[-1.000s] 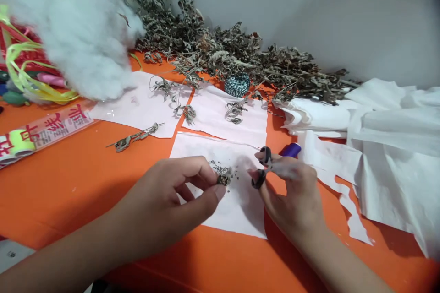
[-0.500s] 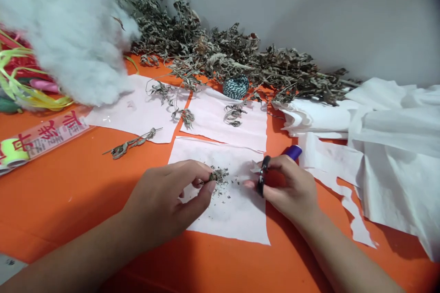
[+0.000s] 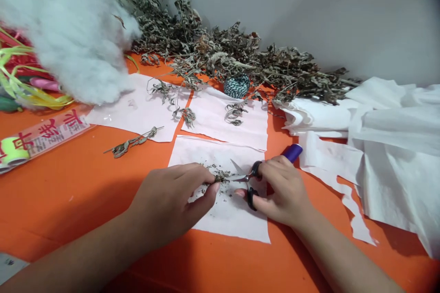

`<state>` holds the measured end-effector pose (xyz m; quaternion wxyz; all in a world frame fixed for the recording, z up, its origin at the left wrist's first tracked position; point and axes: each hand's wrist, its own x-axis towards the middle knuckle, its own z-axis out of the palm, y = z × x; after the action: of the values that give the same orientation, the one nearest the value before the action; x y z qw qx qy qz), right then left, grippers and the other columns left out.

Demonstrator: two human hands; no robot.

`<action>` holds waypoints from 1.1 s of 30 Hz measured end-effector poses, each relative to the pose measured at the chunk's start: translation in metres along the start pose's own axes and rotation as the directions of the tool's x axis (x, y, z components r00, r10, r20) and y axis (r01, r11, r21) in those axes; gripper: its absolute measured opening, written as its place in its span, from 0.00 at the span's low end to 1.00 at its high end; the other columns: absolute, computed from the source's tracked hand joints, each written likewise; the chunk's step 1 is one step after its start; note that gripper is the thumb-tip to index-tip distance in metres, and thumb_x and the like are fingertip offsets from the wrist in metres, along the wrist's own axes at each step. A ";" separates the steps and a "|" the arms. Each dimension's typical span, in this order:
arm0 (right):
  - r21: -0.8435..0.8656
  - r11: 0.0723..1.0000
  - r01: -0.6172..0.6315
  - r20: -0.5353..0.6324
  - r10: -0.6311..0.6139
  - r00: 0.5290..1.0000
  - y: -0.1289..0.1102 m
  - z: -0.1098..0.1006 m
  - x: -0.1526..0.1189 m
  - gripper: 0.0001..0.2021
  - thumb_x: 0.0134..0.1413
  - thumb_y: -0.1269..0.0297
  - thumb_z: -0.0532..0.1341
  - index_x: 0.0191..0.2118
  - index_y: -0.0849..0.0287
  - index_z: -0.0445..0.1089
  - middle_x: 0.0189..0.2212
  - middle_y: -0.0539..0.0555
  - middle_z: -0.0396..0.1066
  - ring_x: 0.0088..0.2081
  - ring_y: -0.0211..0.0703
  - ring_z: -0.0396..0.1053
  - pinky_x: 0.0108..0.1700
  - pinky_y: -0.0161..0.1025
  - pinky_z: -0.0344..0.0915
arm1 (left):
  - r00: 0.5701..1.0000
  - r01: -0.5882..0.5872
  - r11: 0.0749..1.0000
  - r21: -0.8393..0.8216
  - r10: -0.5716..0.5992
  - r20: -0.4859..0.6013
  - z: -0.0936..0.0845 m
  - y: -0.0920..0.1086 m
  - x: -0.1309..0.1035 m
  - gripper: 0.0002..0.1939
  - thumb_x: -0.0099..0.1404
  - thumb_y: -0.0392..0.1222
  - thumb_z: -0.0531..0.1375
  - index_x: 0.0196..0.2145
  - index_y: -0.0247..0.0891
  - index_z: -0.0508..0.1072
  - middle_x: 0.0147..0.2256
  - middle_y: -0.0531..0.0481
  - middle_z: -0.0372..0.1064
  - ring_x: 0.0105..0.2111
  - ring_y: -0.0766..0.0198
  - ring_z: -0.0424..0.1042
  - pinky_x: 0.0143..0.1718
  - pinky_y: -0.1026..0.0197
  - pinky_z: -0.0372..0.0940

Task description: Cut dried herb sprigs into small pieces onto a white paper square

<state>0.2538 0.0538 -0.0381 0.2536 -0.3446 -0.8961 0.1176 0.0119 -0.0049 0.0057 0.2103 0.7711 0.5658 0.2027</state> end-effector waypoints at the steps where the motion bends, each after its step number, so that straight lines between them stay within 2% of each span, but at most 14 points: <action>1: -0.005 1.000 0.006 0.002 -0.006 1.000 -0.001 0.000 0.000 0.17 0.52 0.53 0.65 0.27 0.56 0.59 0.19 0.45 0.56 0.21 0.38 0.55 0.30 0.40 0.51 | 1.000 0.004 1.000 0.003 -0.004 0.015 0.000 0.000 0.000 0.04 0.66 0.39 0.57 0.33 0.40 0.70 0.24 0.58 0.67 0.20 0.69 0.64 0.23 0.66 0.55; 6: -0.002 1.000 0.023 -0.001 -0.023 1.000 -0.003 0.000 0.001 0.15 0.55 0.58 0.63 0.26 0.56 0.57 0.19 0.45 0.55 0.21 0.38 0.54 0.29 0.39 0.49 | 0.995 0.067 0.997 -0.026 -0.064 0.082 -0.001 0.001 0.002 0.06 0.66 0.41 0.56 0.32 0.41 0.71 0.24 0.59 0.68 0.22 0.68 0.66 0.24 0.65 0.56; 13: 0.019 1.000 0.016 -0.013 -0.016 1.000 0.000 0.001 0.000 0.14 0.57 0.65 0.60 0.25 0.55 0.53 0.18 0.45 0.53 0.20 0.37 0.52 0.29 0.39 0.49 | 0.988 0.117 0.992 -0.043 -0.112 0.103 -0.001 0.002 0.004 0.07 0.66 0.43 0.56 0.31 0.42 0.70 0.24 0.59 0.69 0.23 0.68 0.68 0.25 0.64 0.55; 15: 0.026 1.000 0.008 -0.012 -0.007 1.000 -0.001 0.000 -0.001 0.14 0.56 0.64 0.62 0.26 0.55 0.55 0.18 0.45 0.55 0.21 0.38 0.53 0.30 0.39 0.50 | 0.988 0.122 0.991 -0.048 -0.117 0.106 -0.001 0.002 0.004 0.07 0.66 0.43 0.56 0.31 0.42 0.70 0.24 0.59 0.69 0.23 0.68 0.68 0.25 0.64 0.55; 20: 0.043 0.999 -0.013 0.017 0.013 1.000 -0.003 -0.002 0.000 0.17 0.51 0.55 0.66 0.28 0.56 0.57 0.20 0.46 0.56 0.23 0.39 0.55 0.30 0.39 0.51 | 0.988 0.127 0.991 -0.035 -0.123 0.091 -0.003 0.003 0.004 0.07 0.66 0.43 0.56 0.31 0.42 0.70 0.22 0.60 0.66 0.20 0.69 0.65 0.24 0.64 0.54; 28: 0.030 1.000 -0.002 0.049 0.000 0.999 -0.002 0.001 0.001 0.18 0.53 0.54 0.65 0.27 0.55 0.54 0.19 0.45 0.54 0.22 0.38 0.54 0.30 0.39 0.50 | 0.984 0.138 0.990 -0.038 -0.132 0.116 -0.003 0.003 0.004 0.08 0.66 0.43 0.56 0.30 0.42 0.70 0.22 0.59 0.66 0.21 0.68 0.65 0.24 0.64 0.55; 33: 0.033 0.999 0.025 0.043 -0.026 0.999 -0.003 -0.001 0.000 0.14 0.56 0.59 0.62 0.27 0.55 0.55 0.19 0.45 0.54 0.22 0.39 0.53 0.29 0.39 0.49 | 0.988 0.117 0.992 -0.036 -0.112 0.108 -0.004 0.003 0.004 0.08 0.67 0.43 0.56 0.30 0.41 0.71 0.22 0.59 0.65 0.20 0.69 0.64 0.24 0.65 0.54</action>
<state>0.2526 0.0519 -0.0364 0.2413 -0.3264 -0.9037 0.1363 0.0134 -0.0019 0.0106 0.2675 0.7423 0.5929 0.1611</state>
